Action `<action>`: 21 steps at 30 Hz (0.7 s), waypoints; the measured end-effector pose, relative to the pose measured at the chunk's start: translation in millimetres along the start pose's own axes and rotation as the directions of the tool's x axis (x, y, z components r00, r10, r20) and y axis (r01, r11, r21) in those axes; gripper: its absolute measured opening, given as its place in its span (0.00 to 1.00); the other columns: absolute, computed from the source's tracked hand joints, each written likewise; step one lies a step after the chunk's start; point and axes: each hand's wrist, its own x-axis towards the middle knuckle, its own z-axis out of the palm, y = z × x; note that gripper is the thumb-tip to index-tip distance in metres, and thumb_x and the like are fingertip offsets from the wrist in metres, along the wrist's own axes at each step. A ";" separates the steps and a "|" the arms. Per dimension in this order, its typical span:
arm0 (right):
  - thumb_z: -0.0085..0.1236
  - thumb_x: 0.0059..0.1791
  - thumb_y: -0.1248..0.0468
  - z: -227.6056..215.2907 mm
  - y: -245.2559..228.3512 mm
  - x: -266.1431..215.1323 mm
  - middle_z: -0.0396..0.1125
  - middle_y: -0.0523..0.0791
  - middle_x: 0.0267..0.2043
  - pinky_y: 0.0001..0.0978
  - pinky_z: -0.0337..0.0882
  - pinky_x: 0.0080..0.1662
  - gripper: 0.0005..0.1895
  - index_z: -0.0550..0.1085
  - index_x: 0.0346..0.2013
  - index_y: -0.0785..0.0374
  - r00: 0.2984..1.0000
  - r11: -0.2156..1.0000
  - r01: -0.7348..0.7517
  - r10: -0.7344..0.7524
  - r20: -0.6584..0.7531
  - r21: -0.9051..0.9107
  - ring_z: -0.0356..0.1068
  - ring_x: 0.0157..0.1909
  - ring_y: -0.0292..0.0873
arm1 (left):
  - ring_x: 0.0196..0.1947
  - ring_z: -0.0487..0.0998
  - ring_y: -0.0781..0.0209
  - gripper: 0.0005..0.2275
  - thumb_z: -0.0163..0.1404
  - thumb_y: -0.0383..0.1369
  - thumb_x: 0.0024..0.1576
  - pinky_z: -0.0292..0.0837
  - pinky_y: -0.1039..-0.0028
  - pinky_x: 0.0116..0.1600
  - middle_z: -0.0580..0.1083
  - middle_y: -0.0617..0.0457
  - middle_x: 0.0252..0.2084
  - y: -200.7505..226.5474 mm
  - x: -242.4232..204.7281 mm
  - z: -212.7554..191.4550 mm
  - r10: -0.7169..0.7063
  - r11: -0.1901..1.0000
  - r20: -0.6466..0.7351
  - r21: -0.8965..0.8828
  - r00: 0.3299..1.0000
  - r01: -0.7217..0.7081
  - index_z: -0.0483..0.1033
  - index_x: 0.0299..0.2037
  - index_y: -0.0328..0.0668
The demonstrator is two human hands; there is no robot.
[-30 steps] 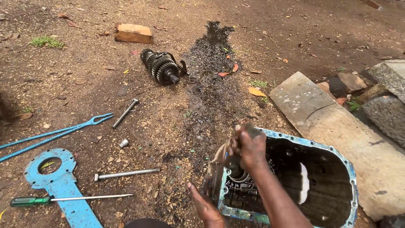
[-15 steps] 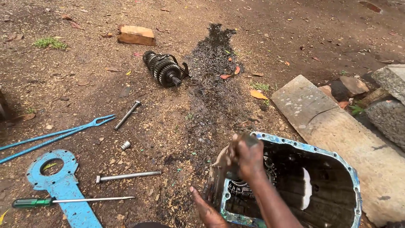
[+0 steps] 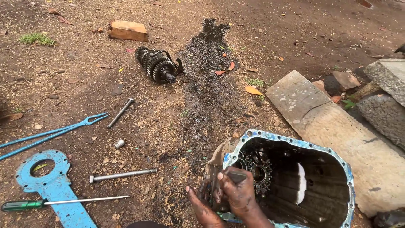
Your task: Cleaning and scraping the inner surface of a large metal gearbox housing using a hand tool.
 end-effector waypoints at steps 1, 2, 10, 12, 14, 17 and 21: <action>0.56 0.50 0.59 -5.5 -2.7 15.7 0.65 0.46 0.13 0.37 0.70 0.14 0.18 0.70 0.18 0.65 1.000 1.000 -0.002 0.002 0.002 -0.003 0.66 0.10 0.40 | 0.62 0.71 0.29 0.42 0.30 0.61 0.63 0.65 0.44 0.67 0.68 0.21 0.64 -12.6 23.6 -9.2 -0.002 1.000 -0.003 -0.003 1.000 0.002 0.61 0.70 0.22; 0.55 0.51 0.59 -11.0 -5.6 31.2 0.64 0.45 0.14 0.34 0.68 0.14 0.18 0.69 0.19 0.63 0.993 0.993 0.113 -0.114 0.011 0.036 0.64 0.11 0.38 | 0.64 0.65 0.37 0.41 0.30 0.63 0.62 0.57 0.48 0.70 0.64 0.30 0.65 -24.1 47.3 -18.2 0.010 0.995 0.021 -0.095 1.000 -0.008 0.56 0.72 0.30; 0.48 0.51 0.63 -13.3 -18.4 26.2 0.63 0.43 0.16 0.31 0.72 0.16 0.14 0.67 0.20 0.62 0.964 0.956 0.265 -0.261 -0.047 0.127 0.64 0.13 0.36 | 0.66 0.68 0.40 0.41 0.33 0.65 0.56 0.58 0.50 0.73 0.65 0.33 0.66 -5.4 12.4 2.1 -0.011 1.000 -0.087 -0.004 0.996 0.011 0.53 0.72 0.43; 0.45 0.49 0.63 -9.0 -4.2 0.7 0.64 0.45 0.13 0.33 0.73 0.14 0.15 0.69 0.18 0.62 0.990 0.989 0.141 -0.140 0.017 -0.047 0.66 0.11 0.38 | 0.59 0.67 0.21 0.46 0.30 0.68 0.62 0.62 0.39 0.65 0.67 0.14 0.62 -17.1 14.2 -8.7 0.065 0.998 0.092 0.012 0.994 -0.067 0.63 0.67 0.22; 0.48 0.52 0.64 -12.4 -5.9 35.2 0.62 0.44 0.15 0.33 0.70 0.14 0.15 0.67 0.20 0.62 0.985 0.983 0.173 -0.170 -0.038 0.069 0.61 0.12 0.37 | 0.64 0.65 0.31 0.44 0.30 0.67 0.60 0.58 0.44 0.68 0.65 0.23 0.65 -3.2 9.5 4.2 0.028 0.999 -0.010 0.039 1.000 -0.028 0.58 0.71 0.31; 0.49 0.54 0.66 -14.9 -37.2 71.6 0.62 0.43 0.19 0.31 0.69 0.17 0.12 0.68 0.25 0.63 0.967 0.933 0.236 -0.198 -0.157 0.273 0.60 0.15 0.35 | 0.70 0.60 0.43 0.42 0.27 0.66 0.57 0.52 0.52 0.72 0.59 0.35 0.71 -14.1 21.9 2.1 0.112 0.983 -0.120 0.158 0.986 -0.093 0.51 0.75 0.43; 0.43 0.50 0.70 0.0 -27.4 40.8 0.64 0.46 0.18 0.35 0.69 0.15 0.10 0.70 0.26 0.67 0.988 0.959 0.103 -0.069 -0.136 0.265 0.62 0.13 0.40 | 0.71 0.63 0.45 0.43 0.29 0.65 0.57 0.53 0.58 0.73 0.61 0.32 0.70 -21.1 30.3 -6.8 0.224 0.967 -0.096 0.146 0.970 -0.209 0.48 0.76 0.42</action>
